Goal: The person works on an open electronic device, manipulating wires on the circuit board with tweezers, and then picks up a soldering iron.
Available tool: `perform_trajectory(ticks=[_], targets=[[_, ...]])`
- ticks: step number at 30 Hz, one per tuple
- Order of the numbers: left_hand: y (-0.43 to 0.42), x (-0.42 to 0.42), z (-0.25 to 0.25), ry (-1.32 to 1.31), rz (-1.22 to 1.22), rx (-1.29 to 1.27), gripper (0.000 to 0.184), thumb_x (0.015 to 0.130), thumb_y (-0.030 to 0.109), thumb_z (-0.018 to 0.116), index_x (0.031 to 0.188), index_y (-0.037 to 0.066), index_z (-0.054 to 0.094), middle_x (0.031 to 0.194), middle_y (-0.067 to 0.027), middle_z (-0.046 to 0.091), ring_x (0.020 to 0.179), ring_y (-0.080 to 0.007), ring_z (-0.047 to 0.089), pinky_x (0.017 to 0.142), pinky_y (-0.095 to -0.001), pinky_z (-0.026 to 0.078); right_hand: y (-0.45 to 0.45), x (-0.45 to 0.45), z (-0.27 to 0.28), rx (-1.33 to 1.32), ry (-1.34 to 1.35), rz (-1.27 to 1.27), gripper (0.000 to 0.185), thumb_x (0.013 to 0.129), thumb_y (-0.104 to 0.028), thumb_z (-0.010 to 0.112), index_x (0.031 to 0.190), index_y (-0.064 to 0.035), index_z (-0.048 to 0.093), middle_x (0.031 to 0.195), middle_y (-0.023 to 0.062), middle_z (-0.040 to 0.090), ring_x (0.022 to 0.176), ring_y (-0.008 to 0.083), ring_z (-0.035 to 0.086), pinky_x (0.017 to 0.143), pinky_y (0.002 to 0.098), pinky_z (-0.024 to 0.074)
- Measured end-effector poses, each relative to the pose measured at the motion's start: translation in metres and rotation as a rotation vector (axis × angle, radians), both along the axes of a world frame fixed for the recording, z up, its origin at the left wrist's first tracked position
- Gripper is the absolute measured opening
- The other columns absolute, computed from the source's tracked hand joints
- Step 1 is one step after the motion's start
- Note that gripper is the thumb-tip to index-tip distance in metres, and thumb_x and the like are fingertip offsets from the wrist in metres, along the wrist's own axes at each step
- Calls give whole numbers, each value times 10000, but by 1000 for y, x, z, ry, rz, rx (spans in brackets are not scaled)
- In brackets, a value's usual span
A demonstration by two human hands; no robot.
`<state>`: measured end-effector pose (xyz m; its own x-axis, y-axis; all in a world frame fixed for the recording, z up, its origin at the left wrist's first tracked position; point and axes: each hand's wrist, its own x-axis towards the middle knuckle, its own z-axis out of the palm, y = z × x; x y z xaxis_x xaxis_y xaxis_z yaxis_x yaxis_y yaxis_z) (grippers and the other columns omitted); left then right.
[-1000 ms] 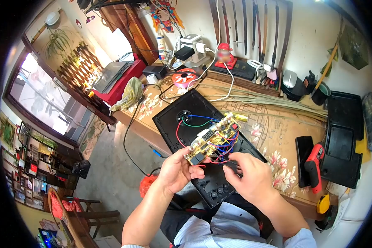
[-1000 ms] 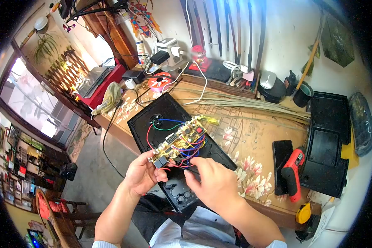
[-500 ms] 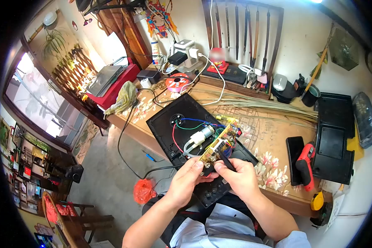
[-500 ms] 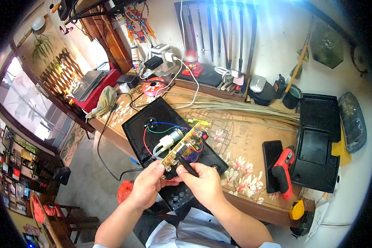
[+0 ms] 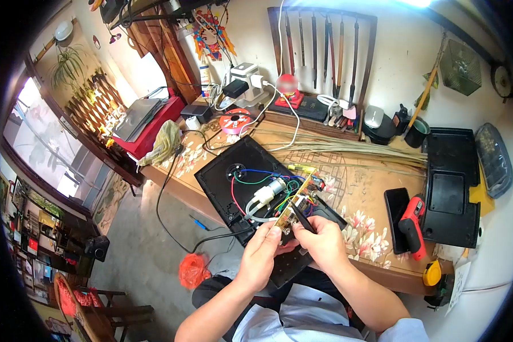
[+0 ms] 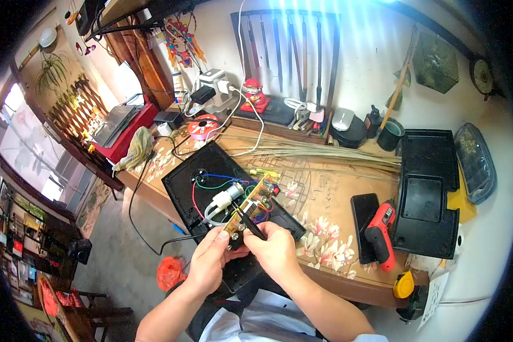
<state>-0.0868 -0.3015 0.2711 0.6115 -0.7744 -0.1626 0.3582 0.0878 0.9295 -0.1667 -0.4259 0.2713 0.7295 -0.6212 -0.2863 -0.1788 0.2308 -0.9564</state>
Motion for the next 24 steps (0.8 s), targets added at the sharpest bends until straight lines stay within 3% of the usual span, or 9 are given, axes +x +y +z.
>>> perform_trajectory(ticks=[8,11,14,24], targets=[[-3,1,0,115,57,-23,337,1036,250,367,1208,-6,502,1123,-110,606,965,-198,622,910,-403,507,1,0,-13,-146,25,-10,187,829,-129,647,890,48,636,720,53,656,644,90,594,592,247,470],[-1,2,3,139,66,-32,320,1036,250,365,1154,-1,525,1094,-117,623,951,-206,631,898,-411,513,4,1,-7,-26,-39,-43,199,837,-124,647,909,59,618,728,60,658,633,93,598,591,250,475],[0,6,6,191,48,-72,317,1039,258,389,1188,3,505,1086,-98,600,946,-190,623,889,-363,507,4,1,3,-34,-13,-4,211,864,-139,644,926,60,612,747,68,667,622,82,590,571,241,461],[-1,2,3,152,50,-73,316,1039,261,387,1191,6,498,1115,-99,593,959,-176,614,886,-359,508,5,-2,0,-79,-32,-25,203,871,-181,654,854,21,671,670,28,657,590,57,552,533,229,427]])
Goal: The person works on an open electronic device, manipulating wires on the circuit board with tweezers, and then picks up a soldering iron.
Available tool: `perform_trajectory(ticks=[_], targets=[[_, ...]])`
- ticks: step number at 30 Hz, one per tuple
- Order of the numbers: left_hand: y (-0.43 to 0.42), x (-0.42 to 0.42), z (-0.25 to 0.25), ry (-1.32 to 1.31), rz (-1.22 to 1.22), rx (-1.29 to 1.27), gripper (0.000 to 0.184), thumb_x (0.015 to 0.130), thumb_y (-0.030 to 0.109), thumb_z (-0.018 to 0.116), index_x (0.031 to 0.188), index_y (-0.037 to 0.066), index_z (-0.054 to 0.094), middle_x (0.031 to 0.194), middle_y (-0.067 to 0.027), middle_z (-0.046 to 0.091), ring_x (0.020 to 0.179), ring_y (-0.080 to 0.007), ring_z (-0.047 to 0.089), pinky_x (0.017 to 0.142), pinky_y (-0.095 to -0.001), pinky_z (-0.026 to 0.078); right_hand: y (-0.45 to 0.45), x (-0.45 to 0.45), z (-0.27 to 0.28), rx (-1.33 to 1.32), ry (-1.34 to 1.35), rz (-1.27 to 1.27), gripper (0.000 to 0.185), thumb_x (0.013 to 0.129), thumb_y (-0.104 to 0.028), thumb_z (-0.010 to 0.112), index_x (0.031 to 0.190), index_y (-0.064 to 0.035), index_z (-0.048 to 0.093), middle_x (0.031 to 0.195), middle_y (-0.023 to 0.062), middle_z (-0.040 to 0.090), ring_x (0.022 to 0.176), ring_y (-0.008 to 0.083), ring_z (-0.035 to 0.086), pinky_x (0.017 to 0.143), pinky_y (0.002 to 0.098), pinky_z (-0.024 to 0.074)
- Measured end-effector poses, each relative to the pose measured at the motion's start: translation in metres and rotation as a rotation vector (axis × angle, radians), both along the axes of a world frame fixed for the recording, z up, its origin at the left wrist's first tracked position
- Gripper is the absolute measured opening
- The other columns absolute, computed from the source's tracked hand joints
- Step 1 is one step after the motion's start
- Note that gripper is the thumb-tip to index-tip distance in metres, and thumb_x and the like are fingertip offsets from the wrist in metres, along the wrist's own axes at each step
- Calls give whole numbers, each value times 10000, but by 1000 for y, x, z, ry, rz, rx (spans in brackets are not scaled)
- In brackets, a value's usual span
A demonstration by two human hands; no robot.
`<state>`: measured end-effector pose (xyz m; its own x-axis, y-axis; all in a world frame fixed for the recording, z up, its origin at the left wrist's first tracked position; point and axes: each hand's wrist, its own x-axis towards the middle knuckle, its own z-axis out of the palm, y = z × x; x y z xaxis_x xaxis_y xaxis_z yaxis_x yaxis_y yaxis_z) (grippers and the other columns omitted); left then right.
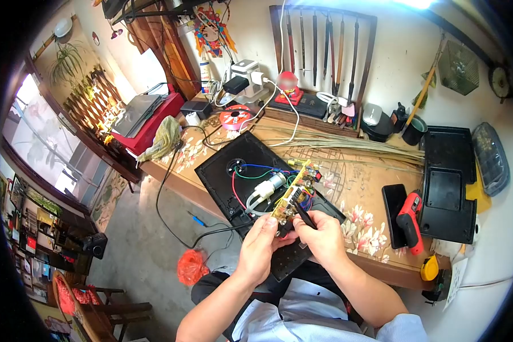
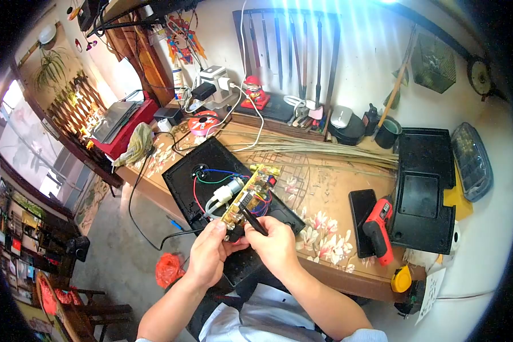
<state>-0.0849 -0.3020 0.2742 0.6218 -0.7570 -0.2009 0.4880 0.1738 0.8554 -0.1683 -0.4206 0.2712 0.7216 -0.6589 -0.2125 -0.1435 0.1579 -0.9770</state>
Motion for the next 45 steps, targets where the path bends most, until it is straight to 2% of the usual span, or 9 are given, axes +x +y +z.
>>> perform_trajectory(ticks=[10,12,16,18,22,24,34,43,45], targets=[[-2,-4,-7,-45,3,5,351,1040,280,362,1215,5,492,1150,-112,592,1043,-204,594,941,-407,484,4,2,-6,-76,18,-56,207,845,-158,667,893,42,642,756,71,680,688,91,618,643,258,496],[-2,-4,-7,-44,6,11,349,1040,281,363,1211,6,493,1145,-112,594,1041,-205,595,941,-406,483,5,3,-9,-103,-39,-61,158,880,-162,645,861,-7,618,639,2,591,530,50,507,480,213,388],[-1,-3,-8,-43,-3,14,348,1040,279,361,1208,5,494,1146,-112,594,1042,-204,596,944,-407,483,3,3,-13,-98,-42,-61,153,884,-154,639,867,-3,615,644,4,593,530,51,508,481,213,388],[-2,-3,-7,-41,-3,6,346,1041,276,358,1209,5,494,1145,-113,594,1038,-201,596,943,-407,483,2,2,-8,-59,16,-40,193,847,-133,652,898,52,637,775,85,686,703,98,626,649,261,499],[-3,-4,-7,-34,4,-1,345,1041,273,358,1208,5,497,1146,-112,594,1035,-198,596,941,-407,484,1,2,-7,-63,19,-36,185,848,-131,651,885,50,636,761,73,677,696,95,621,636,261,497],[-3,-5,-7,-15,8,-25,326,1041,256,390,1228,12,496,1099,-76,596,963,-149,602,896,-334,502,2,2,-6,-7,-7,-43,168,851,-121,641,872,45,633,746,57,664,688,88,615,622,252,492],[-3,-4,-4,31,11,-35,306,1040,243,390,1207,15,508,1101,-79,598,960,-152,605,894,-337,501,1,2,-8,-18,-15,-44,150,846,-105,630,883,41,624,736,55,657,654,89,611,586,248,488],[-3,-3,-4,62,-4,-30,306,1041,248,385,1200,21,513,1081,-74,601,955,-151,603,904,-344,500,1,1,-13,-90,-38,-56,154,838,-111,646,885,35,629,753,66,673,678,99,626,624,269,510],[-2,-3,-5,70,3,-23,302,1040,250,388,1193,24,516,1083,-76,603,955,-153,605,908,-347,501,3,1,-8,-144,-66,-33,107,895,-90,619,886,15,601,734,30,637,640,82,618,559,227,470]])
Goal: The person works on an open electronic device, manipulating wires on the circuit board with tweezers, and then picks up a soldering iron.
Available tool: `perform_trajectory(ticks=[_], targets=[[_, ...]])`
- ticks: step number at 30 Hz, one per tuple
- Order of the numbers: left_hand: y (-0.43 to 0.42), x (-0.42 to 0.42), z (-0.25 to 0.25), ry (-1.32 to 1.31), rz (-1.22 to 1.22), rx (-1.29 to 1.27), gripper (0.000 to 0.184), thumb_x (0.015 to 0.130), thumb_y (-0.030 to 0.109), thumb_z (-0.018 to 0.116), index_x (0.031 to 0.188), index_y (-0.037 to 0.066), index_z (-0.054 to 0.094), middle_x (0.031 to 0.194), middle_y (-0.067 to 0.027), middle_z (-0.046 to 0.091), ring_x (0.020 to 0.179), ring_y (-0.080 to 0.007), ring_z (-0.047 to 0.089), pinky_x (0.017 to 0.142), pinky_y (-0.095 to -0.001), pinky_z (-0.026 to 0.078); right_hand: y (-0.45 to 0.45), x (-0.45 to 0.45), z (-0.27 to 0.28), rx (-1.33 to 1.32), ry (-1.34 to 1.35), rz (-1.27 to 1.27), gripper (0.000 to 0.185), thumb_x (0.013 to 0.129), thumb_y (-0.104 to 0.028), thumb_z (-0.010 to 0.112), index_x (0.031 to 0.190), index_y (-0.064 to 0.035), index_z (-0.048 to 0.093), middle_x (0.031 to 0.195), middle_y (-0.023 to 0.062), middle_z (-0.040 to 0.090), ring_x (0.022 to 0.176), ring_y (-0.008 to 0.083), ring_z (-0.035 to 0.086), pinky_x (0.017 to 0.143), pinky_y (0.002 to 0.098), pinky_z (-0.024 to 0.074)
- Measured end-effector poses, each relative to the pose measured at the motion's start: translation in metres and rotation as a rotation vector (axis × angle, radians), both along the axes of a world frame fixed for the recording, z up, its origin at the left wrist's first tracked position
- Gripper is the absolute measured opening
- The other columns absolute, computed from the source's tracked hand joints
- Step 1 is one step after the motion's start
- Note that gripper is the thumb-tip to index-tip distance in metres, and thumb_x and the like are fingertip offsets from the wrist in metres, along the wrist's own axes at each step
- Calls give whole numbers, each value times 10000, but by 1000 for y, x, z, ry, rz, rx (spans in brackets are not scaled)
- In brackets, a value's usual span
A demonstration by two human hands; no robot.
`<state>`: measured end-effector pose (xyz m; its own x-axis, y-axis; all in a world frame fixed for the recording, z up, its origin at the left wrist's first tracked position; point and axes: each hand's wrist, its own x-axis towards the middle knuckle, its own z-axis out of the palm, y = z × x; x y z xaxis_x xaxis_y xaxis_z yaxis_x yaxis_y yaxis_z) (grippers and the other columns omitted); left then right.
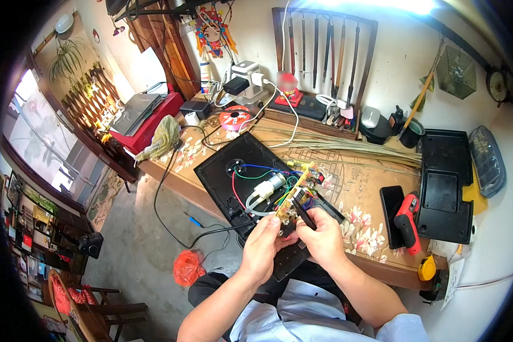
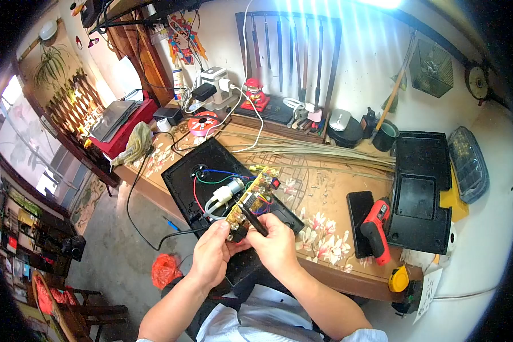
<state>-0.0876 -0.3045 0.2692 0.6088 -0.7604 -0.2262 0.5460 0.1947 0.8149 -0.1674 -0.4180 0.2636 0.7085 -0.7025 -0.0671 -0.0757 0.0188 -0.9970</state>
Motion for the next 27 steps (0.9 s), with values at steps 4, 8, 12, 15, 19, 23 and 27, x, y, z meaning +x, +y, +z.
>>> perform_trajectory(ticks=[4,8,12,15,19,23,27], targets=[[0,0,0,8,0,-10,302,1039,257,393,1186,24,518,1085,-79,605,951,-155,606,908,-350,503,-2,-2,-7,-105,67,5,92,885,-78,621,876,11,604,749,36,645,651,83,621,573,221,472],[0,1,0,0,9,17,306,1042,236,347,1155,5,513,1104,-118,609,979,-202,615,930,-416,501,-3,-5,-9,-157,56,-1,199,781,-129,685,912,12,636,774,116,691,714,130,660,659,289,515],[1,3,-4,24,-9,-15,306,1040,259,387,1178,19,516,1096,-87,602,949,-167,613,900,-355,512,0,-8,-5,-294,91,-18,207,789,-137,686,913,21,636,776,111,694,730,129,667,669,288,517],[1,2,2,39,0,-33,308,1041,258,385,1178,16,516,1099,-90,600,934,-172,619,892,-358,517,-2,-7,-2,-59,64,13,207,808,-131,675,925,35,633,775,98,696,735,117,664,672,279,517],[1,2,-1,41,14,-6,306,1040,254,387,1184,13,508,1117,-102,597,928,-183,626,895,-367,519,-4,-6,-8,-70,87,36,204,822,-112,661,952,42,630,797,96,700,730,114,660,677,270,517],[1,3,-1,39,7,-13,317,1041,261,382,1190,8,502,1134,-118,598,950,-197,632,894,-373,521,-4,-6,-9,13,0,8,182,847,-119,664,941,32,622,808,75,687,739,96,642,669,255,504],[2,5,7,60,3,14,363,1031,278,365,1197,-9,514,1112,-162,633,953,-265,659,899,-425,524,-6,-10,-7,118,-116,-22,206,879,-164,686,914,25,610,793,24,662,716,62,591,645,237,483]])
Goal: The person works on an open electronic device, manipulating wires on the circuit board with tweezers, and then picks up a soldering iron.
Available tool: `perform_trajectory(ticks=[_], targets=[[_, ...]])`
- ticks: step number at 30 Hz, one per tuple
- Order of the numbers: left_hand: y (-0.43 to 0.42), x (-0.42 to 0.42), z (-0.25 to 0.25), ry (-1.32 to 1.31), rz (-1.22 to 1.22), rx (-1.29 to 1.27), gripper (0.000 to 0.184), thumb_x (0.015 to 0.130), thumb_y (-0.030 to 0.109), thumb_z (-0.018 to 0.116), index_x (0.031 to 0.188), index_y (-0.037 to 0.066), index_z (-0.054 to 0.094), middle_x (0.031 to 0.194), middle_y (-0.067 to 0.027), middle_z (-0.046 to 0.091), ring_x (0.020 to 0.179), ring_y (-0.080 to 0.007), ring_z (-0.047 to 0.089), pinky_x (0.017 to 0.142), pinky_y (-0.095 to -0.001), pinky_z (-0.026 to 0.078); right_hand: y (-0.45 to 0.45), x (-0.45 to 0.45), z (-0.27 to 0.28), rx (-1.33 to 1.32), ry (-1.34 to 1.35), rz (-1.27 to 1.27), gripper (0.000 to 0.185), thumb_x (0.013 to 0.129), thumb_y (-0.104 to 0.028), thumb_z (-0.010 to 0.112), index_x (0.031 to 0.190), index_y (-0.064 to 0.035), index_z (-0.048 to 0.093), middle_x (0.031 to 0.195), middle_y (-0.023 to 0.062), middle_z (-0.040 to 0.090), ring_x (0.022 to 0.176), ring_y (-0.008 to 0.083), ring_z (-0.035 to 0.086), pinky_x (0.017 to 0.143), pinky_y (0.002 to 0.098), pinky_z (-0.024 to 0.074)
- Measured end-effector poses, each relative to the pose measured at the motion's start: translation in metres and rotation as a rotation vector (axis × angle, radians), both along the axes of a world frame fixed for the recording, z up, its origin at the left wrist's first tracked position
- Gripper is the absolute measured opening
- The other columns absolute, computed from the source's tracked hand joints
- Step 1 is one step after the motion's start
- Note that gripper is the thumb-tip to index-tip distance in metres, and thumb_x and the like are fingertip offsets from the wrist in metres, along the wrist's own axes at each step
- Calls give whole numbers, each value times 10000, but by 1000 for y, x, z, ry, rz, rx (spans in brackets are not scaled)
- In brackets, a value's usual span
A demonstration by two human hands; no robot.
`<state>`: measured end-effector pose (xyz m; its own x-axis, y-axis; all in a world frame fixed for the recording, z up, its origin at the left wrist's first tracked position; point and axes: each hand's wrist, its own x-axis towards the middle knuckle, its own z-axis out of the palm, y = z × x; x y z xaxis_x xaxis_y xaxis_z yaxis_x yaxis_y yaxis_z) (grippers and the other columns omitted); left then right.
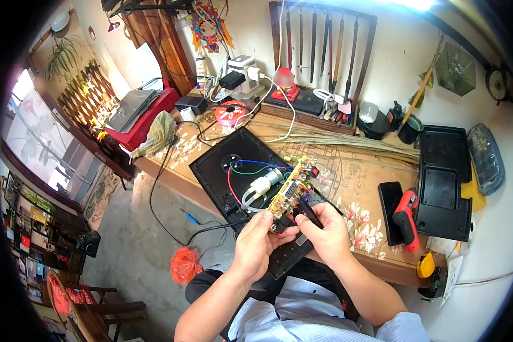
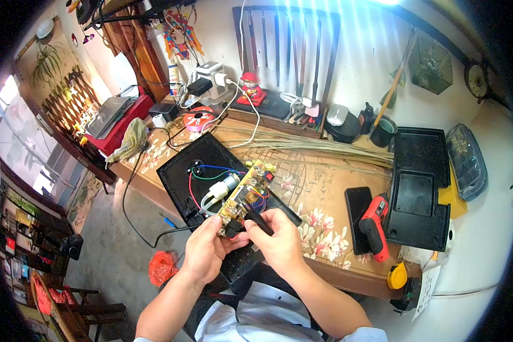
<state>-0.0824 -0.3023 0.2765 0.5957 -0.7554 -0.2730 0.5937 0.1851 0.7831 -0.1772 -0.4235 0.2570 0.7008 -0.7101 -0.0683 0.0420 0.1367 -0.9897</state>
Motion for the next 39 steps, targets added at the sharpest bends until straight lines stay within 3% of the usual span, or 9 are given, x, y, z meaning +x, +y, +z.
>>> perform_trajectory(ticks=[5,10,12,13,16,17,21,39], targets=[[3,12,8,120,-21,57,421,1020,320,382,1250,-11,504,1099,-205,643,930,-313,672,875,-439,535,-11,-12,12,-106,112,5,203,887,-193,692,908,8,682,747,-17,642,679,31,527,606,233,454],[7,31,6,190,-81,73,482,1008,379,392,1272,-8,503,1097,-215,644,924,-297,677,867,-426,541,-19,-21,15,-119,232,18,187,899,-175,662,950,5,673,751,14,649,698,53,557,624,245,464],[8,39,2,191,-135,80,491,1002,389,399,1270,-8,512,1096,-217,644,910,-288,682,857,-418,546,-20,-20,15,-340,102,-45,250,894,-176,656,1062,8,630,780,68,663,704,98,593,635,276,479],[8,43,0,202,-146,78,491,1000,388,401,1270,-6,516,1096,-216,644,886,-278,685,841,-414,550,-24,-25,11,-358,230,-10,351,885,-226,670,1135,0,572,814,118,670,711,169,634,657,309,494],[9,52,-2,214,-183,67,493,999,387,405,1275,-7,509,1096,-210,645,868,-273,686,823,-408,552,-21,-31,26,-442,274,94,410,871,-287,689,1139,-10,549,819,146,666,713,234,657,661,336,503],[9,55,-3,212,-178,73,493,999,387,405,1275,-7,509,1096,-210,645,868,-273,686,823,-408,552,-21,-30,8,-468,206,103,340,893,-296,656,1062,-12,578,815,158,664,714,290,668,635,365,507],[11,57,-5,269,-214,20,469,1006,364,404,1286,-1,499,1101,-210,646,866,-286,685,820,-409,547,-19,-27,19,-733,225,186,207,923,-221,590,960,-22,635,800,154,659,713,343,651,600,412,505],[12,58,-7,258,-226,19,482,1001,385,400,1296,18,503,1104,-203,650,865,-277,685,831,-417,538,-22,-18,15,-711,220,228,224,924,-229,580,924,-21,663,799,154,665,723,337,655,619,403,511]])
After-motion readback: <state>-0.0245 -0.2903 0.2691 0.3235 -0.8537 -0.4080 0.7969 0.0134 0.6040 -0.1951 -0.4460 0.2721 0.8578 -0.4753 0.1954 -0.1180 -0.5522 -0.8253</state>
